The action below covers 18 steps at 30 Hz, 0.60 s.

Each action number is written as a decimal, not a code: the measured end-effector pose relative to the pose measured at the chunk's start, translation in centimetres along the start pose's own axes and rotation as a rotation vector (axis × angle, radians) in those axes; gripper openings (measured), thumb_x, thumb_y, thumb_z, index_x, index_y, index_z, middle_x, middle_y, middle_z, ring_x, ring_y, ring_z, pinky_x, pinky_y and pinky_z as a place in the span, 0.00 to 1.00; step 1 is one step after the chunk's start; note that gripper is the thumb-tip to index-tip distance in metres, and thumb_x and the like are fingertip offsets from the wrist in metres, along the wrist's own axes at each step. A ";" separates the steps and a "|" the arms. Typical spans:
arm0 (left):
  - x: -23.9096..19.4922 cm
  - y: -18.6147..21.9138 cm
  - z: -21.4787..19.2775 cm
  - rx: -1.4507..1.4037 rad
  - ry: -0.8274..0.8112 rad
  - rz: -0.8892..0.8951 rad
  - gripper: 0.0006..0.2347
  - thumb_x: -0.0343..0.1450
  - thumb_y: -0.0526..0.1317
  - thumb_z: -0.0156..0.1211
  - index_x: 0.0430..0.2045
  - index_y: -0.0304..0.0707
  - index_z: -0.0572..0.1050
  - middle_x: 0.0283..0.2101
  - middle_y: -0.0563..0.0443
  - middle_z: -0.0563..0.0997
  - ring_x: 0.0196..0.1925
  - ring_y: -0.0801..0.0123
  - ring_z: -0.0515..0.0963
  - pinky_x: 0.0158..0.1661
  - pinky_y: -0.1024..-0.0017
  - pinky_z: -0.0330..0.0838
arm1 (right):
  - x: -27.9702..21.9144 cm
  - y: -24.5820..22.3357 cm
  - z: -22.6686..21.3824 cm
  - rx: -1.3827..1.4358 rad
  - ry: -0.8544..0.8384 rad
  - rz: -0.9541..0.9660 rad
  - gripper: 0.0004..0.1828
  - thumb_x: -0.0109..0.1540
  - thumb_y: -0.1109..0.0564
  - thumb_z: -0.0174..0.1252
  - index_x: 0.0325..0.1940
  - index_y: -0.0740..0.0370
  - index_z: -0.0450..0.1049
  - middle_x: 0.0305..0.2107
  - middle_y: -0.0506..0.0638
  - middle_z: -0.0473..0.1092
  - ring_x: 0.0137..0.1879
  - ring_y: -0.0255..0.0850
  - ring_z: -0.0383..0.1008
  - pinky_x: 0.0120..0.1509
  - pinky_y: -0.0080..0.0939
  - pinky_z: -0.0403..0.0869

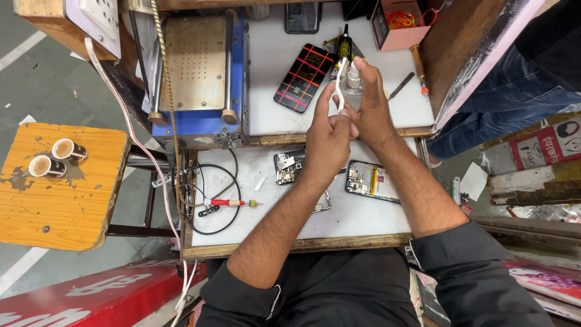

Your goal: The person cleans a small electronic component with a cotton swab and liquid from a spray bottle, then uses a small tool to scrape or adjust parts of the component. The person also briefly picks up a cup from a nearby table.

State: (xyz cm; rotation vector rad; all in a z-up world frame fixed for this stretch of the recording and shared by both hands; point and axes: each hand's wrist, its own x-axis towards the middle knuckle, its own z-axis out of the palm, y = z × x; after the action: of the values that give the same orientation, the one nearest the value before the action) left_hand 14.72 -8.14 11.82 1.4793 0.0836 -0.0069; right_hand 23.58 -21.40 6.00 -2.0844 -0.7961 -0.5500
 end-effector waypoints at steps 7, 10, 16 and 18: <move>0.2 0.4 -0.3 -0.060 -0.005 -0.084 0.26 0.77 0.38 0.43 0.74 0.46 0.48 0.27 0.53 0.75 0.14 0.83 0.65 0.11 0.79 0.60 | -0.2 0.5 0.1 0.048 -0.028 0.029 0.56 0.56 0.73 0.69 0.78 0.47 0.45 0.61 0.57 0.58 0.66 0.52 0.68 0.70 0.52 0.73; 0.2 0.8 -0.5 -0.104 -0.012 -0.070 0.26 0.78 0.38 0.43 0.74 0.46 0.48 0.27 0.51 0.75 0.13 0.83 0.65 0.10 0.79 0.59 | 0.0 0.5 0.3 0.055 -0.001 -0.046 0.55 0.56 0.73 0.68 0.76 0.47 0.45 0.61 0.60 0.56 0.65 0.53 0.68 0.69 0.53 0.73; 0.1 1.1 -0.3 -0.124 -0.025 -0.098 0.26 0.77 0.38 0.43 0.73 0.46 0.48 0.27 0.51 0.75 0.12 0.83 0.64 0.09 0.78 0.58 | 0.0 0.3 0.3 0.019 -0.018 -0.024 0.55 0.58 0.75 0.66 0.77 0.44 0.42 0.58 0.58 0.56 0.62 0.49 0.69 0.63 0.49 0.80; 0.1 1.1 -0.2 -0.124 -0.025 -0.102 0.26 0.77 0.38 0.43 0.73 0.46 0.48 0.27 0.51 0.75 0.12 0.83 0.64 0.09 0.78 0.58 | -0.1 0.3 0.3 0.112 -0.021 0.006 0.52 0.61 0.75 0.65 0.76 0.42 0.43 0.58 0.57 0.57 0.62 0.46 0.71 0.60 0.44 0.82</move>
State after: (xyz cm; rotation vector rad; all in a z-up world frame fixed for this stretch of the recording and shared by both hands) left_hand 14.89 -7.82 12.85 1.3491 0.1372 -0.1012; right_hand 23.72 -21.31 5.57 -1.9917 -0.8140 -0.4703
